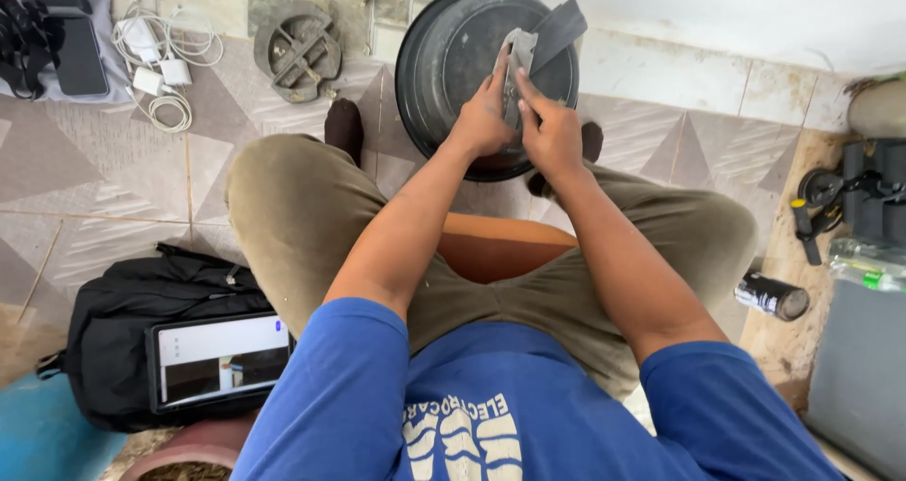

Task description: The person sits on the floor and uses a sanding block to smooth the surface of a metal object held in their left hand. They repeatedly rub the sanding block against the metal piece, rotating it to work on different sides.

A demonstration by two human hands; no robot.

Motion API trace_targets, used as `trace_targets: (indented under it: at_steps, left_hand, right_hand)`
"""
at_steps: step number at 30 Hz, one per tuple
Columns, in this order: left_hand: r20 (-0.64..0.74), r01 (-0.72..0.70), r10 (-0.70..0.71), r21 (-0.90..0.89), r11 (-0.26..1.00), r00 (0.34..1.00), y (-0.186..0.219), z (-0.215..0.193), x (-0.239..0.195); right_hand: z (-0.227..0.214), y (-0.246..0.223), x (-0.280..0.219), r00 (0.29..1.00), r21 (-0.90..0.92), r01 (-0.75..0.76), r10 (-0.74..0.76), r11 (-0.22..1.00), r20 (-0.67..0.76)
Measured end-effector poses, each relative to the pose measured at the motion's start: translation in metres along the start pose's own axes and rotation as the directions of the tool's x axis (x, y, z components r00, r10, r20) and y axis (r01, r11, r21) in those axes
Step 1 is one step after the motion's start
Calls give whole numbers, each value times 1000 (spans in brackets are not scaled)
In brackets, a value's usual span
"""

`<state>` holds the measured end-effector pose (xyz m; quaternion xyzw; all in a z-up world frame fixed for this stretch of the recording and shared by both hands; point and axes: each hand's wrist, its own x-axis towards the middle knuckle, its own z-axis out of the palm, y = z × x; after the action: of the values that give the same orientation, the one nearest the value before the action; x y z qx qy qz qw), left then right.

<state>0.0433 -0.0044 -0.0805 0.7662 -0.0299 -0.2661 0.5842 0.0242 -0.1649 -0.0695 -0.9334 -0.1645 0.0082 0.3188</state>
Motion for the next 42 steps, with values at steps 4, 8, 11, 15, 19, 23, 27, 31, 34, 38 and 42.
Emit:
trace_targets:
  at_steps: [4, 8, 11, 15, 19, 23, 27, 31, 34, 38, 42]
  left_hand:
    - [-4, 17, -17, 25, 1000, 1000, 0, -1, 7]
    - [0, 24, -24, 31, 999, 1000, -9, 7, 3]
    - [-19, 2, -1, 51, 999, 1000, -9, 4, 8]
    - [-16, 25, -26, -13, 1000, 1000, -2, 3, 1]
    - [-28, -1, 2, 29, 1000, 1000, -10, 5, 7]
    - [-46, -59, 62, 45, 997, 997, -23, 13, 15]
    - [-58, -52, 55, 44, 998, 997, -26, 18, 15]
    - [-74, -20, 22, 22, 1000, 997, -17, 12, 12]
    - [-49, -23, 26, 58, 998, 998, -23, 18, 3]
    - [-62, -28, 31, 47, 999, 998, -16, 13, 14]
    - [-49, 10, -7, 50, 999, 999, -20, 15, 15]
  right_hand:
    - [5, 13, -11, 992, -83, 111, -115, 990, -44]
    - [9, 13, -13, 999, -74, 29, -30, 997, -10]
    - [10, 11, -14, 999, -59, -34, 35, 998, 15]
    - [5, 10, -11, 994, -23, -97, 98, 995, 44]
    - [0, -2, -11, 990, -15, -114, 115, 993, 80]
    - [3, -5, -4, 989, -21, -120, 122, 993, 83]
    - [12, 7, -20, 1000, -38, -4, 4, 999, 10]
    - [12, 5, -5, 998, -26, -56, 57, 998, 34]
    - [18, 2, -21, 996, -17, -89, 89, 996, 0]
    - [9, 0, -11, 998, 28, -53, 53, 998, 23]
    - [26, 12, -15, 994, -8, -81, 80, 997, -72]
